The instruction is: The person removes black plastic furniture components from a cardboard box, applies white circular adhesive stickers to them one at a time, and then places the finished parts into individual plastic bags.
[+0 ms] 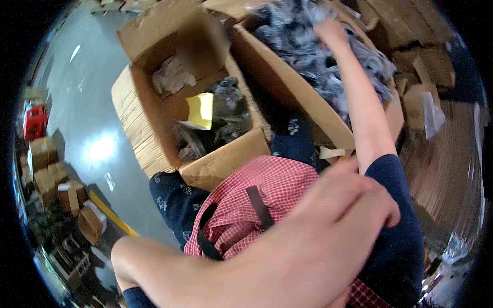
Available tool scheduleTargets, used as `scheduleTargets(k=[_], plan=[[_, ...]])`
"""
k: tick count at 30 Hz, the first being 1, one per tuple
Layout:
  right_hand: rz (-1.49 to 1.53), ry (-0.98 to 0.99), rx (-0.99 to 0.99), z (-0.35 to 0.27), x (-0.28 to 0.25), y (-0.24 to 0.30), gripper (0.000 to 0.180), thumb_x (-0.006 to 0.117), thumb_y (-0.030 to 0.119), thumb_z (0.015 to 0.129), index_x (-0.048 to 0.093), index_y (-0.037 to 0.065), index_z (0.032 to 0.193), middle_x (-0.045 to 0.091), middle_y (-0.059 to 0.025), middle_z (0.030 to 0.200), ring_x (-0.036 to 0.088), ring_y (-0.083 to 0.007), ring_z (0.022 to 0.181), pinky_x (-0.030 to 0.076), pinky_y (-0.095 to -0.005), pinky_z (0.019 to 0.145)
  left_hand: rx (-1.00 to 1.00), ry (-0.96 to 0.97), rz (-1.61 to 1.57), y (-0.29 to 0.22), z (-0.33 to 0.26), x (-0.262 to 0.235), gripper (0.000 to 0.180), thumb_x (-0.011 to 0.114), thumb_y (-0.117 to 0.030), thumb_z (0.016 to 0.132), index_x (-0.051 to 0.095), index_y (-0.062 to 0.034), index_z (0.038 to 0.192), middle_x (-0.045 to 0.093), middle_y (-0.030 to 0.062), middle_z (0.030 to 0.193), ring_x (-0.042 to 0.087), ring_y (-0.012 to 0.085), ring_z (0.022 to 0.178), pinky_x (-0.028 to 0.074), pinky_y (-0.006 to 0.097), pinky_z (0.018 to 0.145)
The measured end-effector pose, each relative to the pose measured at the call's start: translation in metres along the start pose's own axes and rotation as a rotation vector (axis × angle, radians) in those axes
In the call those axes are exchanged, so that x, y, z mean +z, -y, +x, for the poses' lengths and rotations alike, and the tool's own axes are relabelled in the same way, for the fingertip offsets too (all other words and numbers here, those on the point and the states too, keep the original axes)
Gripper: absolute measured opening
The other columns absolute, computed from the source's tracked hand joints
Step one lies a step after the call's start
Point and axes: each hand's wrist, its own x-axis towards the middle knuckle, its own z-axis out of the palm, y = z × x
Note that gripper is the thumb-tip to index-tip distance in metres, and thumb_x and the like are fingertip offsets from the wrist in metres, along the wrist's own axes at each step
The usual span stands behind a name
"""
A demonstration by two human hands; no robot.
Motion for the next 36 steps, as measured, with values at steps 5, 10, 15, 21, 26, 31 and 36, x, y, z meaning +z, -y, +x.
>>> scheduleTargets(k=[5, 10, 15, 21, 26, 31, 36], plan=[[0.121, 0.114, 0.310, -0.026, 0.023, -0.088, 0.047, 0.059, 0.039, 0.079, 0.072, 0.000, 0.100, 0.071, -0.0242, 0.098, 0.066, -0.0434, 0.098, 0.051, -0.0479, 0.089, -0.290, 0.580, -0.236, 0.002, 0.051, -0.047, 0.048, 0.070, -0.001, 0.069, 0.055, 0.0029, 0.115, 0.057, 0.0212, 0.108, 0.054, 0.0340, 0.107, 0.045, 0.038, 0.088], [-0.277, 0.294, 0.037, -0.020, 0.024, -0.059, 0.054, 0.057, 0.044, 0.084, 0.063, 0.002, 0.118, 0.065, -0.0253, 0.120, 0.061, -0.0422, 0.110, 0.047, -0.0471, 0.097, 0.024, -0.028, 0.120, 0.046, -0.013, -0.007, 0.051, 0.072, -0.007, 0.074, 0.055, 0.0029, 0.120, 0.059, 0.0219, 0.115, 0.054, 0.0314, 0.111, 0.047, 0.038, 0.091], [0.254, -0.374, -0.526, -0.089, -0.037, 0.070, 0.034, 0.067, 0.021, 0.084, 0.065, 0.002, 0.112, 0.068, -0.0221, 0.110, 0.062, -0.0416, 0.105, 0.048, -0.0478, 0.092, 0.176, -0.134, 0.146, 0.078, -0.048, -0.005, 0.054, 0.072, -0.008, 0.075, 0.053, 0.0034, 0.124, 0.057, 0.0215, 0.121, 0.051, 0.0308, 0.117, 0.045, 0.041, 0.096], [0.477, 0.168, -0.585, -0.217, -0.009, 0.265, 0.049, 0.057, 0.003, 0.083, 0.048, -0.001, 0.131, 0.062, -0.0230, 0.118, 0.064, -0.0406, 0.102, 0.052, -0.0438, 0.090, 0.018, -0.261, -0.061, 0.064, -0.096, -0.036, 0.062, 0.070, -0.008, 0.073, 0.049, 0.0038, 0.130, 0.054, 0.0213, 0.129, 0.046, 0.0315, 0.126, 0.041, 0.049, 0.102], [0.362, 0.704, -0.050, -0.237, 0.138, 0.267, 0.078, 0.065, 0.025, 0.088, 0.025, -0.004, 0.148, 0.049, -0.0328, 0.134, 0.060, -0.0449, 0.113, 0.052, -0.0476, 0.095, -0.052, -0.566, -0.573, 0.038, -0.154, -0.080, 0.069, 0.069, -0.008, 0.071, 0.046, 0.0042, 0.135, 0.051, 0.0212, 0.136, 0.042, 0.0320, 0.134, 0.037, 0.056, 0.107], [0.212, 0.914, -0.123, -0.266, 0.190, 0.275, 0.122, 0.081, 0.051, 0.071, 0.006, 0.006, 0.156, 0.042, -0.0389, 0.139, 0.055, -0.0471, 0.121, 0.048, -0.0474, 0.101, -0.185, -1.198, -0.730, 0.092, -0.198, -0.105, 0.076, 0.068, -0.009, 0.070, 0.042, 0.0046, 0.140, 0.048, 0.0211, 0.143, 0.038, 0.0326, 0.141, 0.033, 0.062, 0.112], [0.069, 0.988, 0.028, -0.238, 0.174, 0.289, 0.135, 0.088, 0.049, 0.062, 0.001, 0.007, 0.158, 0.036, -0.0297, 0.148, 0.044, -0.0421, 0.132, 0.043, -0.0505, 0.104, -0.657, -1.440, -0.463, 0.243, -0.266, -0.087, 0.056, 0.066, 0.000, 0.084, 0.047, 0.0026, 0.137, 0.047, 0.0183, 0.144, 0.041, 0.0276, 0.138, 0.032, 0.038, 0.114]])
